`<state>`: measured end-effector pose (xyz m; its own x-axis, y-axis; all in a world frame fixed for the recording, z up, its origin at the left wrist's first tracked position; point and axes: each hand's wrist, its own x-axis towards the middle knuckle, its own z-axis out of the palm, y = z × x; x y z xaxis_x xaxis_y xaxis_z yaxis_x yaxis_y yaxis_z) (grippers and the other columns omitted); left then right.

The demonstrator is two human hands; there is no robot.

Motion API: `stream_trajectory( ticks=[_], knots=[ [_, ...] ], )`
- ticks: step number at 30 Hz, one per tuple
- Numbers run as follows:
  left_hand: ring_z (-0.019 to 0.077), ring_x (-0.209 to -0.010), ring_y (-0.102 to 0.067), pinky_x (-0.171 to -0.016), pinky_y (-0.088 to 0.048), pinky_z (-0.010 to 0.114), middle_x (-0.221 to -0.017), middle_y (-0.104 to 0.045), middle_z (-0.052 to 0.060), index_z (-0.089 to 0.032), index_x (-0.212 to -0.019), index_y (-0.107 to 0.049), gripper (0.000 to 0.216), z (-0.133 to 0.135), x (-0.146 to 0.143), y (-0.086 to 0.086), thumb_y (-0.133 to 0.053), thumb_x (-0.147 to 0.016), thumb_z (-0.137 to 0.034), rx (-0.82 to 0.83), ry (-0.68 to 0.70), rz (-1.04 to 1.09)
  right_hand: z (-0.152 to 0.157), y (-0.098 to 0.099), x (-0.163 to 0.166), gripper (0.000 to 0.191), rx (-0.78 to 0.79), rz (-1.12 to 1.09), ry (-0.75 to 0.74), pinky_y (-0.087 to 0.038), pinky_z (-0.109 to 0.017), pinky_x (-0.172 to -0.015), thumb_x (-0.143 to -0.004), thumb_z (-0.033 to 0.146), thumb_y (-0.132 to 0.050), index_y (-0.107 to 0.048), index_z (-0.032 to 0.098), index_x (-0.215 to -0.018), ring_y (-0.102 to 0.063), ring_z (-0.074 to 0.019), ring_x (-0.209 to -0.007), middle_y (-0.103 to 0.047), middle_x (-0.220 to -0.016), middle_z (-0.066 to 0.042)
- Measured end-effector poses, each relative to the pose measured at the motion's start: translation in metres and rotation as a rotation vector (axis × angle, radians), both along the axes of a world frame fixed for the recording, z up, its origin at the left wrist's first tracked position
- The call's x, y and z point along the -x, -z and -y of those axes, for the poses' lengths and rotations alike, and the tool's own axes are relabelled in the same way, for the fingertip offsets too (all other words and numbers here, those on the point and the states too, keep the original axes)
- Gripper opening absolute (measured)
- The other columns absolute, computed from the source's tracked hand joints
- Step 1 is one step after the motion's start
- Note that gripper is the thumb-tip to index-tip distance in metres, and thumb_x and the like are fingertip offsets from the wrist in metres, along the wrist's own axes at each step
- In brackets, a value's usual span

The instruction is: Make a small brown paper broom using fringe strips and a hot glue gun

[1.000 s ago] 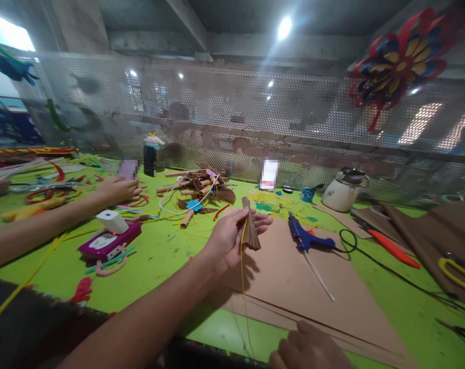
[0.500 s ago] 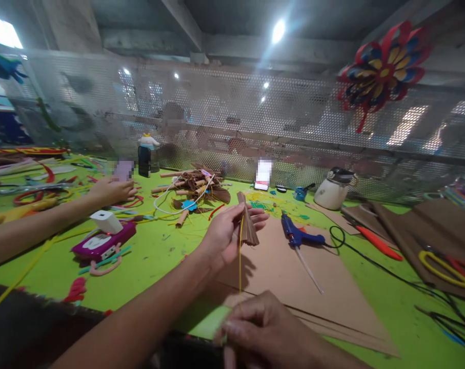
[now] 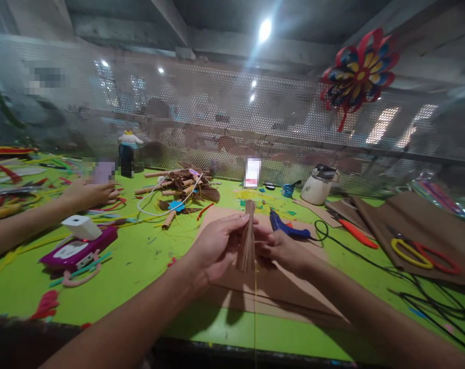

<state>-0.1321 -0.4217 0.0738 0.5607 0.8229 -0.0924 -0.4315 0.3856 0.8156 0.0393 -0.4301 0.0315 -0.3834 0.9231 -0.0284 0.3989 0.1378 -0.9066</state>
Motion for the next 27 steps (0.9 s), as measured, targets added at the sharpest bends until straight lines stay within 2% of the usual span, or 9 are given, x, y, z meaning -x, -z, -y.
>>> stream_trajectory(
  ticks=[4, 7, 10, 14, 18, 21, 23, 27],
  knots=[
    [0.0179, -0.073, -0.068, -0.073, -0.05, 0.027, -0.077, -0.072, 0.013, -0.011, -0.079, -0.064, 0.017, -0.006, 0.002, 0.01, -0.05, -0.086, -0.017, -0.097, -0.049, -0.089, -0.007, -0.014, -0.015, 0.04, -0.063, 0.062, 0.036, -0.03, -0.024, -0.046, -0.082, 0.04, -0.054, -0.055, 0.015, -0.051, -0.04, -0.0078, -0.043, -0.049, -0.047, 0.002],
    [0.0191, -0.076, -0.068, -0.076, -0.049, 0.028, -0.08, -0.072, 0.014, -0.009, -0.082, -0.065, 0.019, -0.006, 0.002, 0.013, -0.049, -0.087, -0.019, -0.129, 0.074, -0.097, -0.008, -0.027, -0.022, 0.038, -0.129, 0.095, 0.04, -0.028, -0.023, -0.047, -0.082, 0.038, -0.055, -0.056, 0.016, -0.051, -0.04, -0.0076, -0.045, -0.048, -0.047, 0.003],
    [0.0224, -0.078, -0.068, -0.083, -0.049, 0.037, -0.081, -0.071, 0.015, -0.007, -0.084, -0.065, 0.025, -0.002, -0.002, 0.013, -0.043, -0.089, -0.017, -0.088, 0.215, -0.033, -0.01, -0.032, -0.024, 0.036, -0.177, 0.114, 0.018, -0.027, -0.023, -0.048, -0.08, 0.034, -0.057, -0.054, 0.016, -0.049, -0.038, -0.0073, -0.046, -0.046, -0.047, 0.004],
    [0.0247, -0.08, -0.069, -0.081, -0.051, 0.036, -0.086, -0.071, 0.019, -0.004, -0.087, -0.065, 0.028, 0.001, -0.008, 0.015, -0.04, -0.09, -0.015, -0.04, 0.24, 0.024, -0.019, -0.022, -0.024, 0.037, -0.195, 0.124, 0.007, -0.029, -0.023, -0.048, -0.081, 0.036, -0.054, -0.057, 0.015, -0.051, -0.038, -0.0074, -0.046, -0.047, -0.049, 0.004],
    [0.0248, -0.084, -0.069, -0.079, -0.052, 0.033, -0.088, -0.07, 0.021, -0.003, -0.087, -0.066, 0.028, -0.006, -0.008, 0.02, -0.04, -0.089, -0.015, -0.013, 0.191, 0.039, -0.026, -0.009, -0.027, 0.034, -0.239, 0.144, 0.059, -0.034, -0.023, -0.049, -0.082, 0.034, -0.052, -0.064, 0.013, -0.057, -0.046, -0.0098, -0.05, -0.056, -0.053, 0.001],
    [0.0241, -0.084, -0.069, -0.082, -0.052, 0.033, -0.088, -0.071, 0.02, -0.002, -0.085, -0.066, 0.031, -0.01, -0.007, 0.023, -0.038, -0.09, -0.014, 0.002, 0.152, 0.042, -0.024, -0.005, -0.031, 0.023, -0.258, 0.147, 0.082, -0.045, -0.026, -0.061, -0.078, 0.028, -0.055, -0.072, 0.013, -0.08, -0.059, -0.0154, -0.065, -0.07, -0.073, -0.004],
    [0.023, -0.081, -0.07, -0.083, -0.052, 0.033, -0.087, -0.071, 0.02, -0.001, -0.083, -0.067, 0.033, -0.012, -0.006, 0.023, -0.038, -0.091, -0.015, 0.012, 0.126, 0.029, -0.02, -0.003, -0.036, 0.027, -0.259, 0.149, 0.08, -0.049, -0.03, -0.072, -0.074, 0.023, -0.058, -0.072, 0.015, -0.096, -0.064, -0.0193, -0.079, -0.073, -0.09, -0.006],
    [0.0205, -0.075, -0.07, -0.077, -0.054, 0.029, -0.084, -0.071, 0.019, -0.002, -0.08, -0.066, 0.03, -0.014, -0.005, 0.023, -0.04, -0.089, -0.013, 0.026, 0.047, -0.007, -0.014, -0.002, -0.053, 0.028, -0.301, 0.133, 0.247, -0.05, -0.039, -0.086, -0.068, 0.024, -0.062, -0.073, 0.018, -0.094, -0.065, -0.0243, -0.092, -0.072, -0.1, -0.008]
  ],
)
